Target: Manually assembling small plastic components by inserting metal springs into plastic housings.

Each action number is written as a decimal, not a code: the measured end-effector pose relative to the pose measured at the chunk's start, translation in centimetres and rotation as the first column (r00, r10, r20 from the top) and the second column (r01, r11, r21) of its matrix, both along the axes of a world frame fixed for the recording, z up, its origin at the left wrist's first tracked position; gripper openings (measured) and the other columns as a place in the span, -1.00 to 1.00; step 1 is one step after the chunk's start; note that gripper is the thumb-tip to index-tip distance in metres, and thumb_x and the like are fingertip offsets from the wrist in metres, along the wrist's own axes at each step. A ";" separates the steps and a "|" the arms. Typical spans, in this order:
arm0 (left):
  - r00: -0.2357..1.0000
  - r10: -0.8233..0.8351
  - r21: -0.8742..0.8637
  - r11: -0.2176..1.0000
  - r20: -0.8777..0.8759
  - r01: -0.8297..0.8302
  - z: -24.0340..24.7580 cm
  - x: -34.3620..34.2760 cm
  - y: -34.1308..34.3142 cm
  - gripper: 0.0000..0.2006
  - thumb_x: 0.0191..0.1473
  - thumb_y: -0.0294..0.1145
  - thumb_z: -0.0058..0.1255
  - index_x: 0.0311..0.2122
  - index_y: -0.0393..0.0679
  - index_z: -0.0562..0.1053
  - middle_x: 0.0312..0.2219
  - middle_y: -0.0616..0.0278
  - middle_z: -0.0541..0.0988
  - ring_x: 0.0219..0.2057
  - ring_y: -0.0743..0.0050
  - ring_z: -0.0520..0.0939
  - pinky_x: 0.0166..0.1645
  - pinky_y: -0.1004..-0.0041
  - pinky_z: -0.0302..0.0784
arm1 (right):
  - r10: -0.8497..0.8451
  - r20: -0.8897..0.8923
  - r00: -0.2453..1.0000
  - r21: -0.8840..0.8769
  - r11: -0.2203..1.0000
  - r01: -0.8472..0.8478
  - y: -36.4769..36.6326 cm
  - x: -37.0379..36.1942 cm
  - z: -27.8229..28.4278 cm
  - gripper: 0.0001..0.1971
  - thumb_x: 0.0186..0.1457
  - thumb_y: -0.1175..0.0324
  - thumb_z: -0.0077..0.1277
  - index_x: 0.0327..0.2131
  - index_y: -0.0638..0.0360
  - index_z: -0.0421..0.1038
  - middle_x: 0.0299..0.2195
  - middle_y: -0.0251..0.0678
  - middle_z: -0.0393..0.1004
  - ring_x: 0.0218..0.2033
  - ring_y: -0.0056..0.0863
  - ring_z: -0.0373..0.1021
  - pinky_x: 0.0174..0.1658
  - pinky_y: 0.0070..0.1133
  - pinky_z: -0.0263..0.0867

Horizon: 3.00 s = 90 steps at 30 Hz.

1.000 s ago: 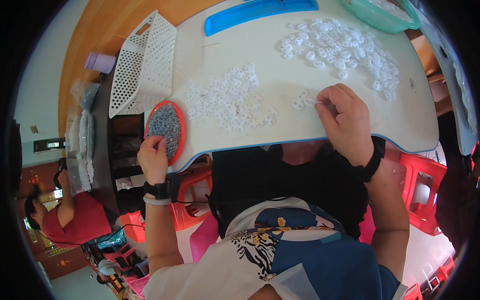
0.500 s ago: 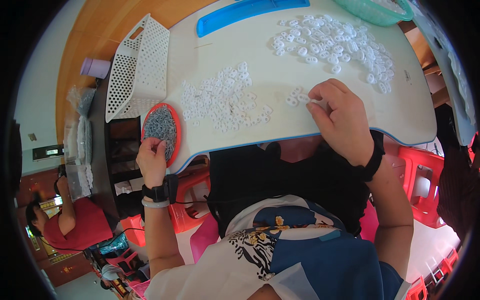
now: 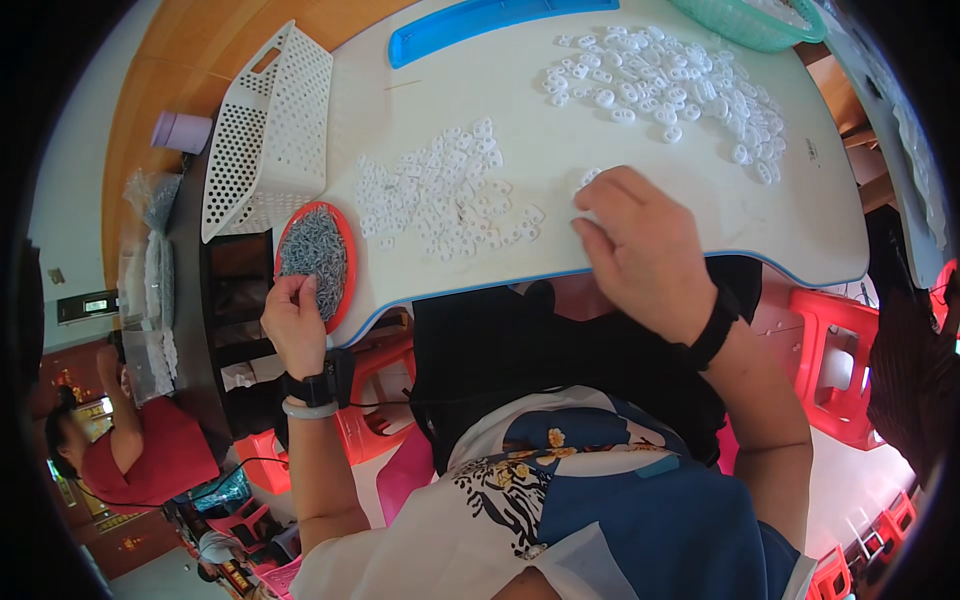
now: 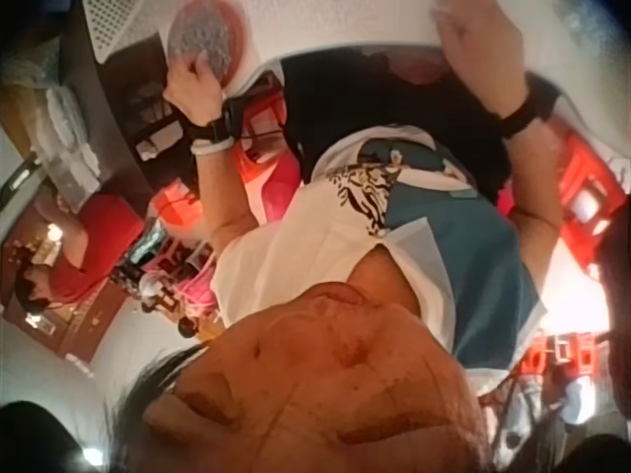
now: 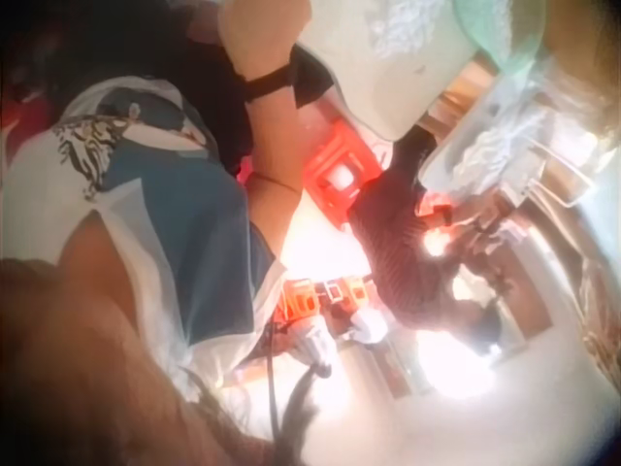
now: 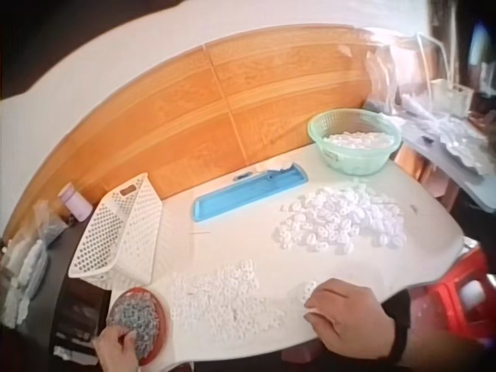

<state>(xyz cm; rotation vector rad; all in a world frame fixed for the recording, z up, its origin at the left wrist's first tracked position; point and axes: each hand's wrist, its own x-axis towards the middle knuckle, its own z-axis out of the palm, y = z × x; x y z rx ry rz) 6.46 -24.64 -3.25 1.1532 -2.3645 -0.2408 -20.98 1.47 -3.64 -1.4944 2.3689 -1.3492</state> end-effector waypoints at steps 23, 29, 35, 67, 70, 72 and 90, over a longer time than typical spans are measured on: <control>0.999 0.019 -0.167 0.986 0.036 -0.013 -0.5 0.0 0.4 -0.89 0.08 -0.38 -0.08 -0.36 -0.18 0.42 -0.45 0.14 0.50 -0.35 0.12 0.49 -0.18 0.27 0.23 | 0.077 -0.136 0.988 0.065 0.996 -0.069 -3.3 2.8 -1.3 -0.85 -0.16 0.52 0.05 -0.45 0.16 0.30 -0.47 -0.30 0.29 -0.45 -0.30 0.36 -0.45 -0.47 0.30; 1.000 -0.015 -0.134 0.991 -0.001 0.015 -0.5 0.3 0.2 -0.91 0.03 -0.41 -0.04 -0.35 -0.15 0.44 -0.42 0.17 0.50 -0.33 0.12 0.50 -0.15 0.28 0.24 | 0.078 -0.108 0.991 -0.018 0.997 -0.080 -3.4 2.8 -1.6 -0.82 -0.18 0.64 0.04 -0.47 0.22 0.28 -0.48 -0.23 0.33 -0.49 -0.22 0.33 -0.45 -0.48 0.27; 0.994 -0.085 -0.087 0.992 0.074 0.092 -0.1 -0.4 0.3 -0.89 -0.05 -0.39 0.04 -0.36 -0.10 0.48 -0.41 0.23 0.50 -0.28 0.19 0.49 -0.11 0.24 0.20 | 0.055 -0.149 0.987 -0.013 0.998 -0.058 -3.2 2.9 -1.5 -0.83 -0.20 0.57 0.06 -0.51 0.15 0.27 -0.51 -0.29 0.32 -0.50 -0.24 0.33 -0.48 -0.45 0.26; 0.962 -0.089 0.045 0.994 -0.256 0.104 -0.6 -0.8 0.3 -0.87 -0.08 -0.61 0.02 -0.34 -0.24 0.47 -0.53 0.08 0.53 -0.47 0.16 0.56 -0.31 0.34 0.43 | 0.059 -0.039 0.997 -0.113 0.992 -0.063 -2.7 2.9 -1.9 -0.88 -0.07 0.58 0.04 -0.41 0.22 0.32 -0.52 -0.22 0.39 -0.51 -0.21 0.35 -0.45 -0.46 0.27; 0.988 -0.109 -0.160 0.983 -0.113 0.090 0.1 -0.7 0.8 -0.90 -0.09 -0.57 0.05 -0.38 -0.19 0.48 -0.49 0.16 0.53 -0.39 0.16 0.53 -0.22 0.31 0.35 | 0.064 -0.056 0.996 -0.100 0.993 -0.069 -2.6 3.1 -1.8 -0.88 -0.08 0.58 0.05 -0.42 0.23 0.33 -0.51 -0.21 0.40 -0.49 -0.20 0.36 -0.43 -0.45 0.28; 0.990 -0.102 -0.131 0.987 -0.102 0.088 0.7 -0.2 1.4 -0.91 -0.10 -0.55 0.07 -0.40 -0.17 0.49 -0.48 0.19 0.52 -0.37 0.17 0.51 -0.20 0.32 0.30 | 0.065 -0.057 0.996 -0.091 0.993 -0.070 -2.5 3.1 -1.8 -0.88 -0.08 0.58 0.04 -0.42 0.23 0.33 -0.51 -0.21 0.41 -0.48 -0.19 0.36 -0.42 -0.45 0.28; 0.987 -0.095 -0.005 0.995 0.133 0.097 0.7 0.6 2.6 -0.97 -0.10 -0.46 0.07 -0.50 -0.16 0.48 -0.56 0.21 0.50 -0.40 0.20 0.50 -0.21 0.30 0.21 | 0.082 -0.106 0.991 -0.067 0.994 -0.089 -2.7 2.9 -2.2 -0.88 -0.08 0.55 0.05 -0.42 0.22 0.34 -0.51 -0.21 0.41 -0.45 -0.19 0.37 -0.40 -0.44 0.28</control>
